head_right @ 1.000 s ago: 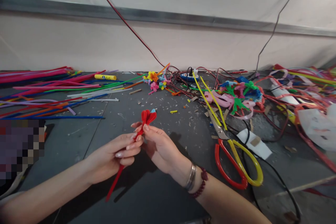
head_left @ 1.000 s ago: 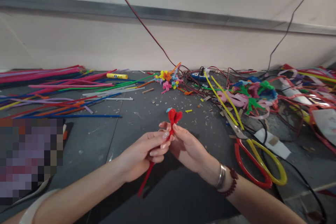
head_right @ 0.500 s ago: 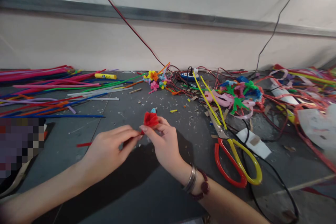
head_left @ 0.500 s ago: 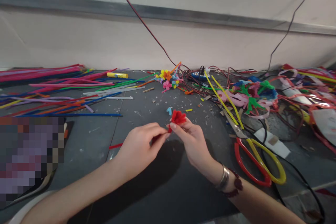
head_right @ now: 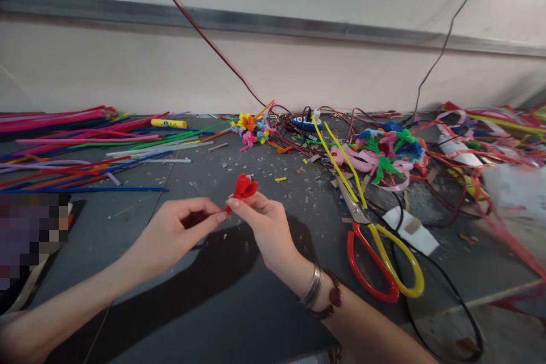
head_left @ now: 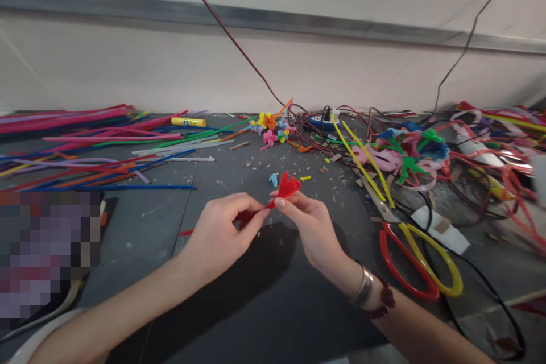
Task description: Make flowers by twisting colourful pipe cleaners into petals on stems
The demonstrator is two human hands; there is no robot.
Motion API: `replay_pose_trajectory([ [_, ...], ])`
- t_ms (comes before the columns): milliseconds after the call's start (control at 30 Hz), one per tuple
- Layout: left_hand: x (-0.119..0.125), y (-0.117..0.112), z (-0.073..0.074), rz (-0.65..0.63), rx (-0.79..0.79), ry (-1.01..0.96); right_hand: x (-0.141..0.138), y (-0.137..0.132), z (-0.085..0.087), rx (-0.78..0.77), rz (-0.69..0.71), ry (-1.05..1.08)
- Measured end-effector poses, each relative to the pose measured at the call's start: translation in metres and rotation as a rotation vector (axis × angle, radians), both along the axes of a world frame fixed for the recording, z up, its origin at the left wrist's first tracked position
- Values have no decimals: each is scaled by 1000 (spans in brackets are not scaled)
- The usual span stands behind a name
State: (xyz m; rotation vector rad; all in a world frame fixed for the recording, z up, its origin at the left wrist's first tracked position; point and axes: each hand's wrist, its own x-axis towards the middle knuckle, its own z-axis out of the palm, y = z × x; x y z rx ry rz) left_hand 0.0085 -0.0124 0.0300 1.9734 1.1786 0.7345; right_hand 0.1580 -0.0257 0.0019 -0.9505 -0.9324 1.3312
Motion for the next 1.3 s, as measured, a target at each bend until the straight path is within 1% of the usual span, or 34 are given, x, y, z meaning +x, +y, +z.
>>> replay_pose_trajectory([
  [67,-2,-2,-1,30,335,202,0,-1,0,60,-84,-146],
  [100,-2,-3,-2,31,446,267,-1,-1,-1,80,-105,-194],
  [133,-3,-4,-3,32,509,302,-1,-1,-2,96,-115,-224],
  [167,-3,-4,-4,30,517,303,-1,-1,-2,108,-117,-234],
  [200,-2,-4,-3,24,471,274,0,-1,-3,110,-113,-221],
  [233,-2,-2,-2,14,370,215,0,-1,-3,102,-101,-186],
  [267,-1,0,0,-9,219,133,0,0,-3,86,-81,-133],
  [333,0,4,3,-83,-190,-57,1,1,-2,31,-13,6],
  [400,1,7,4,-170,-612,-263,3,2,-1,-40,91,168],
  [433,1,7,4,-204,-772,-362,3,2,0,-70,149,237],
  [467,2,7,3,-227,-876,-445,4,3,0,-93,199,292],
  [500,2,7,3,-232,-912,-498,4,3,1,-106,238,323],
  [533,3,6,2,-219,-883,-511,4,3,0,-108,257,326],
  [567,3,5,1,-184,-795,-482,4,3,0,-98,249,300],
  [600,3,4,1,-139,-661,-416,4,3,-1,-80,214,247],
  [700,1,1,-1,-15,-135,-128,2,2,-2,-5,25,19],
  [767,-1,-1,-4,9,180,17,1,1,-3,38,-70,-89],
  [800,-1,-2,-5,6,283,51,0,1,-3,52,-90,-115],
  [833,-1,-3,-6,2,332,55,0,1,-3,58,-97,-119],
  [867,0,-3,-6,1,316,32,0,1,-3,58,-93,-104],
  [900,1,-3,-6,1,231,-18,0,1,-3,49,-80,-72],
  [933,3,-3,-6,2,78,-92,0,2,-3,31,-59,-23],
  [1000,7,-5,-5,-9,-363,-309,1,3,-2,-33,9,108],
  [1067,10,-9,-6,-28,-826,-602,3,3,0,-111,98,223],
  [1100,12,-11,-8,-38,-1014,-753,3,2,2,-144,146,254],
  [1133,12,-14,-9,-58,-1153,-881,4,2,3,-168,191,263],
  [1167,13,-16,-10,-91,-1240,-965,4,1,5,-184,225,251],
  [1200,12,-17,-11,-141,-1285,-990,5,0,6,-195,248,229],
  [1233,11,-16,-12,-200,-1290,-966,5,0,7,-199,254,209],
  [1300,8,-12,-11,-297,-1228,-841,6,0,8,-190,232,198],
])
